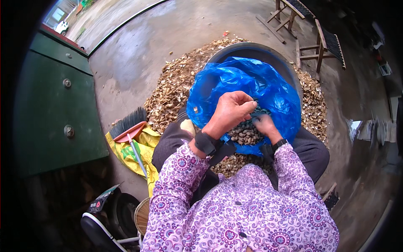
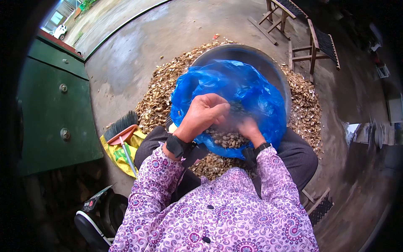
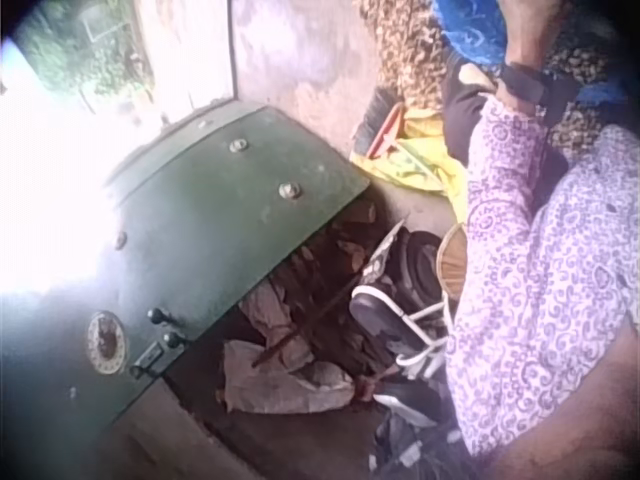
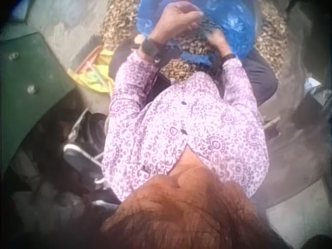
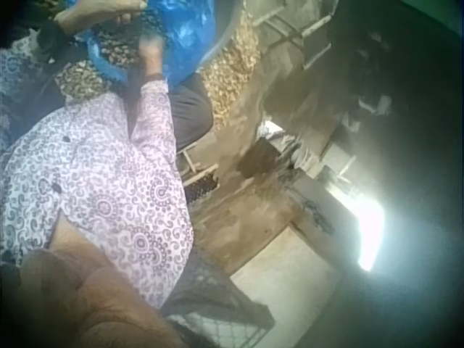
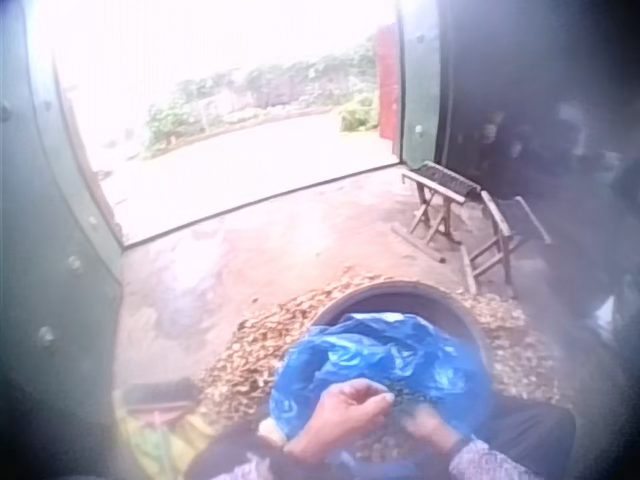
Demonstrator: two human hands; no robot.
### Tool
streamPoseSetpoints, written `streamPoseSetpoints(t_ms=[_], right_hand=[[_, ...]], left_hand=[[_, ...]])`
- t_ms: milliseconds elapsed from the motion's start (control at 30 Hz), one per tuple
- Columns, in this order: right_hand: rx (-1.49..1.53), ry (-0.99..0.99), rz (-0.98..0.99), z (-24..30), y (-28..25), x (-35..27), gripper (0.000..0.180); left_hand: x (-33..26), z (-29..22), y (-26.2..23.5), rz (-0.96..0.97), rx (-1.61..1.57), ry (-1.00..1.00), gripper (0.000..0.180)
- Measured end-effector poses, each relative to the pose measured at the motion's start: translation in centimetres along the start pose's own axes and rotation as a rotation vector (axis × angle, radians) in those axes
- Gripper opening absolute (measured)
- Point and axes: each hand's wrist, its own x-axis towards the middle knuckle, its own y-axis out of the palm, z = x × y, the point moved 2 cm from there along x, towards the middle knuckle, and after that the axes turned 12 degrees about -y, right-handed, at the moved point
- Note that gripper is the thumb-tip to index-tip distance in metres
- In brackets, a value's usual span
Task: The person sits cross-legged on the floor and repeatedly picks up small nut-like items from a blue plastic bag, shells them by hand, and drops the shells onto the floor while placing the kernels into the bag. The process continues throughout the clip.
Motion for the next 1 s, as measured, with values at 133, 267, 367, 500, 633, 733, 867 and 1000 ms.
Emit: streamPoseSetpoints(t_ms=[133,267,367,500,633,733,867,1000], right_hand=[[0.064,0.002,-0.217,-1.1,0.6,2.5,0.027],[-0.136,0.018,-0.126,-6.0,3.2,5.4,0.03],[-0.153,0.074,-0.007,-6.7,4.3,5.5,0.033],[-0.312,-0.059,0.005,-7.2,4.6,5.0,0.034],[-0.129,0.005,0.128,-1.4,0.7,4.1,0.041],[0.156,0.259,0.136,-0.2,-1.5,2.2,0.02],[0.396,0.042,0.089,-2.7,-0.3,-0.8,0.022],[0.113,0.068,0.235,-1.2,1.3,-2.0,0.02]], left_hand=[[-0.9,-0.1,-0.8,-0.038,0.002,-0.009,0.02],[-1.7,0.2,-2.0,-0.069,-0.054,-0.019,0.019],[-2.2,-0.2,-2.4,-0.082,-0.078,-0.017,0.018],[-1.7,-0.4,-2.1,-0.059,-0.071,0.004,0.018],[-1.7,-0.3,-1.6,-0.044,-0.074,0.023,0.018],[-1.1,-0.1,-1.3,-0.025,-0.038,0.003,0.02],[-0.3,-0.1,-0.5,-0.012,-0.018,0.012,0.02],[-0.2,-0.1,0.1,-0.016,0.013,0.011,0.021]])
